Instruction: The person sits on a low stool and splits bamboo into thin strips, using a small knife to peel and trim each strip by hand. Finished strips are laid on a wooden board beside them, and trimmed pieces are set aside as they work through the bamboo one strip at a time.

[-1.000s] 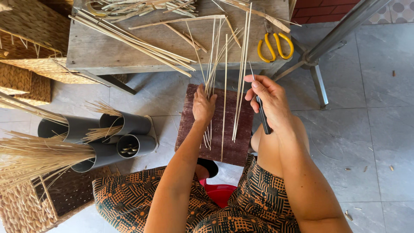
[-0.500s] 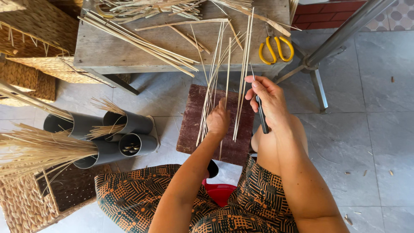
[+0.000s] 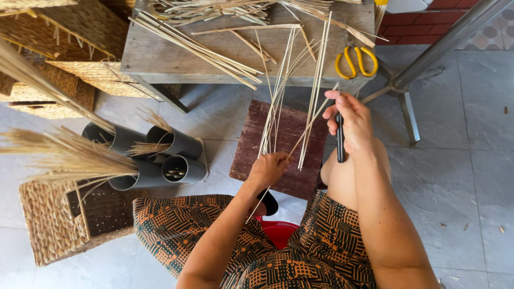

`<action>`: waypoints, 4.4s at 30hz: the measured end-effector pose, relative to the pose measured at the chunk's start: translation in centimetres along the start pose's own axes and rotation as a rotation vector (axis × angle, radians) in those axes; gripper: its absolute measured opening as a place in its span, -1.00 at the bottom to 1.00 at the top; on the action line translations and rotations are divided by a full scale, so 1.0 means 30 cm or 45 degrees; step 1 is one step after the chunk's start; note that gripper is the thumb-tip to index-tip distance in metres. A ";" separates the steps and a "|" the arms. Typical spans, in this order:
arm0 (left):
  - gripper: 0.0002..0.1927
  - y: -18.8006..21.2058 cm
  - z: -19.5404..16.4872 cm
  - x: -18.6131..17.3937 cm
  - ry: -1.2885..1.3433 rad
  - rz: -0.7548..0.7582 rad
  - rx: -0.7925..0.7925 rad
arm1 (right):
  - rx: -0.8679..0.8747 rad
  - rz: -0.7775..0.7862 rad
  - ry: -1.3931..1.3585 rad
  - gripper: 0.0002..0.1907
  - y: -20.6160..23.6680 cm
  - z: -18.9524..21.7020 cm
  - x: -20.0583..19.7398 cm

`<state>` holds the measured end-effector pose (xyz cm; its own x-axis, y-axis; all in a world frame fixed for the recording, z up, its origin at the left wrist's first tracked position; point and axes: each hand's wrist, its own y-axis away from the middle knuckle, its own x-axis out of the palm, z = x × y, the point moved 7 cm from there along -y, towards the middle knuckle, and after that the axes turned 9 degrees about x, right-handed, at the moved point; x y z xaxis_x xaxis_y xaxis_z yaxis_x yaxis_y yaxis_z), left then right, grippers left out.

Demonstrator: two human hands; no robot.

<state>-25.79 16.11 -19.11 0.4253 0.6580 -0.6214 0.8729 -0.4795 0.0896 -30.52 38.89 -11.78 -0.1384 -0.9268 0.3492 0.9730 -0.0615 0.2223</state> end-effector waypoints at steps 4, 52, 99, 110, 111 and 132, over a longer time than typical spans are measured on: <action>-0.80 0.172 -0.082 -0.110 0.162 -0.375 0.149 | -0.143 -0.011 -0.110 -0.65 0.109 0.051 0.045; -0.77 0.962 -0.670 -0.563 0.186 -0.831 0.712 | 0.247 0.873 -0.177 -0.51 1.108 0.076 0.737; -0.74 0.990 -0.692 -0.558 0.109 -0.691 0.804 | 0.269 0.870 -0.313 -0.61 1.095 0.039 0.716; -0.78 0.985 -0.655 -0.545 0.000 -0.714 0.715 | 0.347 0.794 -0.274 -0.58 1.065 -0.026 0.722; -0.80 0.986 -0.656 -0.554 0.025 -0.698 0.691 | 0.346 0.784 -0.268 -0.59 1.062 -0.025 0.719; -0.93 1.327 -0.735 -0.704 0.013 -1.177 1.036 | 0.313 1.042 0.210 -0.68 1.064 -0.166 0.882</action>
<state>5.27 -4.07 14.75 -0.2683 0.9449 -0.1875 0.4452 -0.0510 -0.8940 -2.20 10.57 0.02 0.6341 -0.6880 0.3530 0.6851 0.7115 0.1562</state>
